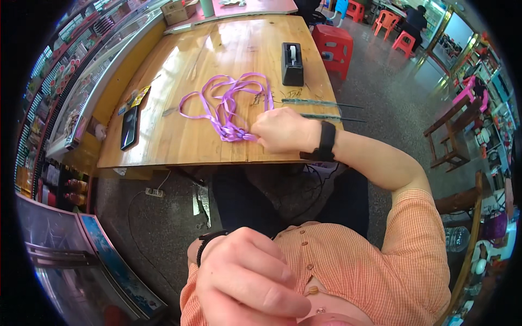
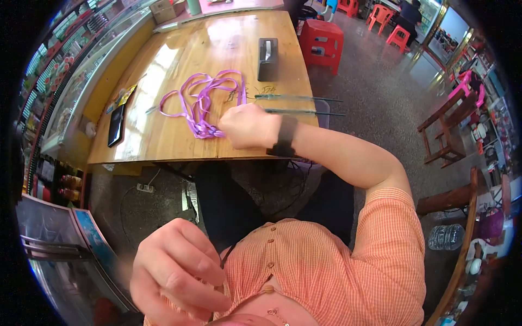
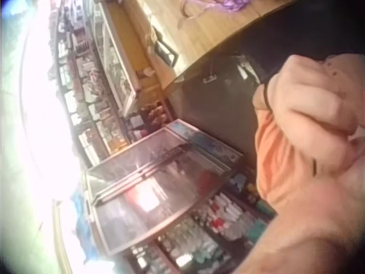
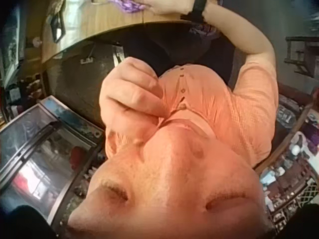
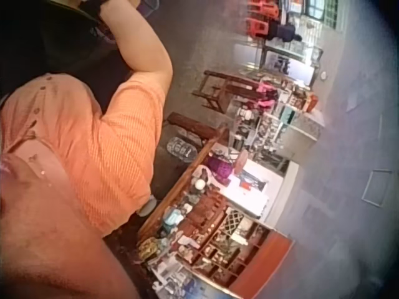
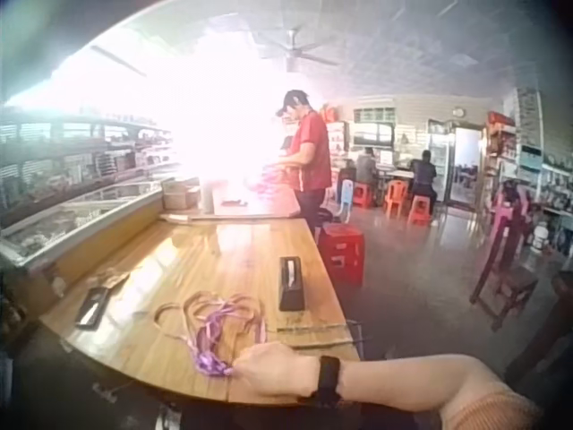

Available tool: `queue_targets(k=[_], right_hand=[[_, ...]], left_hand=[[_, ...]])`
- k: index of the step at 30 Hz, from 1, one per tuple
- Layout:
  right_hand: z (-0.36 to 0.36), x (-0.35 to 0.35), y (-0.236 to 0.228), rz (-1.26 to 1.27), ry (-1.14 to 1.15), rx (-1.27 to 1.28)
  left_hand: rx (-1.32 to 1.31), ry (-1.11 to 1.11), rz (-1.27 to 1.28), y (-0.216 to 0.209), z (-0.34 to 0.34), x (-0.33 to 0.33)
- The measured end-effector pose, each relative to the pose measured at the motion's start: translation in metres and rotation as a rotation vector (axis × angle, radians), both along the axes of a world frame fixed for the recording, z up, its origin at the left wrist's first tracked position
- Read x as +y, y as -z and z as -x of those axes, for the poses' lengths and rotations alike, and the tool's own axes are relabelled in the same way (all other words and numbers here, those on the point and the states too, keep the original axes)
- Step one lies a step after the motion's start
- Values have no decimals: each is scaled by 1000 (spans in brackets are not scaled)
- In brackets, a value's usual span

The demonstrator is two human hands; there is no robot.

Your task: Measuring purple plastic straps against a ruler on a table and sorting them into a bin.

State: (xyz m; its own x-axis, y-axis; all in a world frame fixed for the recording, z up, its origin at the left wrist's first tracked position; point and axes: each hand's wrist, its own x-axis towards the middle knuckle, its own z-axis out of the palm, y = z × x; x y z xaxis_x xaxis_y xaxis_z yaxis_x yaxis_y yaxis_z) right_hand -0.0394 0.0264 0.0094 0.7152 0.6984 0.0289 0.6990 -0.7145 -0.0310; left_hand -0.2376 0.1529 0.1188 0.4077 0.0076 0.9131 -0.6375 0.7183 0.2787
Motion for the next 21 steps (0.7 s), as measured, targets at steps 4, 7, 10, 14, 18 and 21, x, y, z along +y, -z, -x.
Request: queue_targets(k=[4,7,10,14,18,21], right_hand=[[-15,-1,-40,-264,73,17],[-31,-19,-75,-617,183,-71],[-34,-29,-110,-1005,337,236],[-37,-49,-136,-1671,165,277],[-32,-85,-145,-1658,101,150],[-14,-124,-145,-1469,72,144]], left_hand=[[-431,-112,-405,-9,-37,50],[-477,-312,-425,-18,-26,47],[-381,-204,-358,-4,-22,50],[-472,-297,-457,-28,-23,47],[-461,-435,-369,-22,-15,39],[-474,-388,-358,-19,-19,36]])
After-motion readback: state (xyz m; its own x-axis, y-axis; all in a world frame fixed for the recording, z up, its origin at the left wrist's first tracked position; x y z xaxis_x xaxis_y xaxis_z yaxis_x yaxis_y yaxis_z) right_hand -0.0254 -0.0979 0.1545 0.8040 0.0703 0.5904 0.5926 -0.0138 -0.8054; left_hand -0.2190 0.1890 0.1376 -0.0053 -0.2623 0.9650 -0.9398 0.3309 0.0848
